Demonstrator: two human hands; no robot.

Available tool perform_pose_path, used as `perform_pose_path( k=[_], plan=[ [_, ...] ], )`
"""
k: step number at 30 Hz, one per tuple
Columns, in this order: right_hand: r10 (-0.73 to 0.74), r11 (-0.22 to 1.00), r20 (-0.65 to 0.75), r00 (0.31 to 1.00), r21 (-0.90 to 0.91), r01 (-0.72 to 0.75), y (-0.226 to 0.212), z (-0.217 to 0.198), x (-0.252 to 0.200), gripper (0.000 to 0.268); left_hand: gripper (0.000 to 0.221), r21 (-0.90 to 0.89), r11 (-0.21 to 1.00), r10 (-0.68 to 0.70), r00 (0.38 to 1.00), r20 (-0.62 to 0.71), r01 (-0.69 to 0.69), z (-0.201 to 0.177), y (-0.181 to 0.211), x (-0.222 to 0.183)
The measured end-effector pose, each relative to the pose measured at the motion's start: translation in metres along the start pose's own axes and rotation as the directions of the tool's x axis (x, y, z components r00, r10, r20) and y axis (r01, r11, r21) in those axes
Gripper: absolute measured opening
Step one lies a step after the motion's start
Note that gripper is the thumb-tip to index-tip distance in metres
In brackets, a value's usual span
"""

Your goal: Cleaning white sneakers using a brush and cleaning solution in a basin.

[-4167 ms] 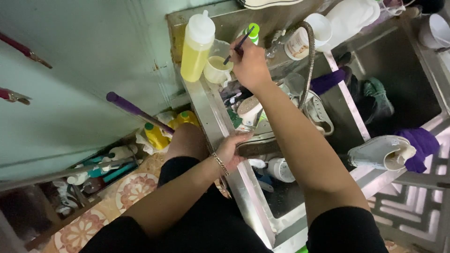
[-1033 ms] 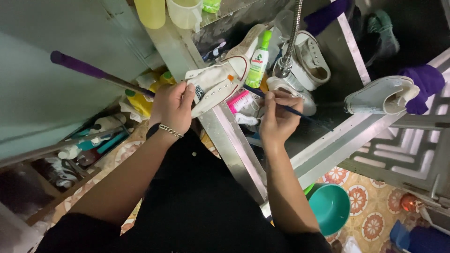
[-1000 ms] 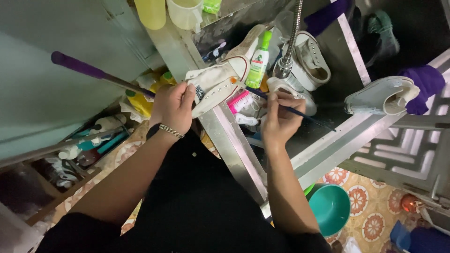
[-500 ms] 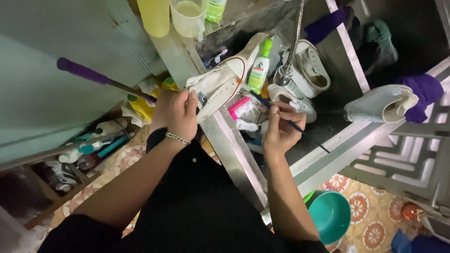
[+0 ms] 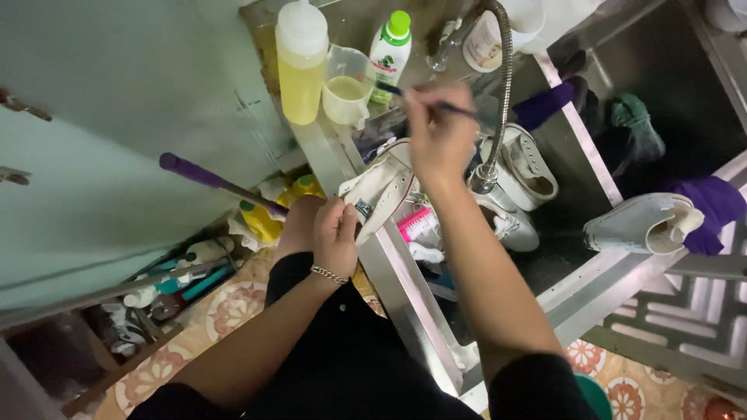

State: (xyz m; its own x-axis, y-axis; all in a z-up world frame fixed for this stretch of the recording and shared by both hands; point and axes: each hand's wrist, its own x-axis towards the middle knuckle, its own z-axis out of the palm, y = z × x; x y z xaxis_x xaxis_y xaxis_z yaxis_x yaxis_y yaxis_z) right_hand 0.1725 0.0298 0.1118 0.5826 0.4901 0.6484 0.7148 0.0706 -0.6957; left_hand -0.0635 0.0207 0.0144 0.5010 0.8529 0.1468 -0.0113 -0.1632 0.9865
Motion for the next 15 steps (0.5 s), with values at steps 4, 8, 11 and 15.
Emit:
perform_pose_path(
  k=[4,8,11,15],
  plan=[
    [-0.07,0.993,0.217,0.974,-0.074,0.088,0.028,0.066,0.021,0.019,0.035,0.086,0.994,0.061,0.998,-0.006,-0.06,0.003,-0.034,-0.007],
    [0.159,0.971,0.315,0.936,-0.222,-0.091,0.041,0.082,0.014,0.022,0.024,0.05,0.998,0.039,0.999,0.016,-0.04,0.001,-0.029,-0.006],
    [0.172,0.984,0.208,0.963,0.004,-0.177,0.057,0.077,0.007,0.023,0.025,0.082,0.994,0.068,0.997,0.021,-0.069,0.0,-0.031,-0.005],
    [0.263,0.911,0.021,0.965,0.323,-0.255,0.042,0.022,-0.007,0.026,0.03,0.107,0.986,0.121,0.991,0.052,-0.126,-0.001,-0.03,-0.003]
  ],
)
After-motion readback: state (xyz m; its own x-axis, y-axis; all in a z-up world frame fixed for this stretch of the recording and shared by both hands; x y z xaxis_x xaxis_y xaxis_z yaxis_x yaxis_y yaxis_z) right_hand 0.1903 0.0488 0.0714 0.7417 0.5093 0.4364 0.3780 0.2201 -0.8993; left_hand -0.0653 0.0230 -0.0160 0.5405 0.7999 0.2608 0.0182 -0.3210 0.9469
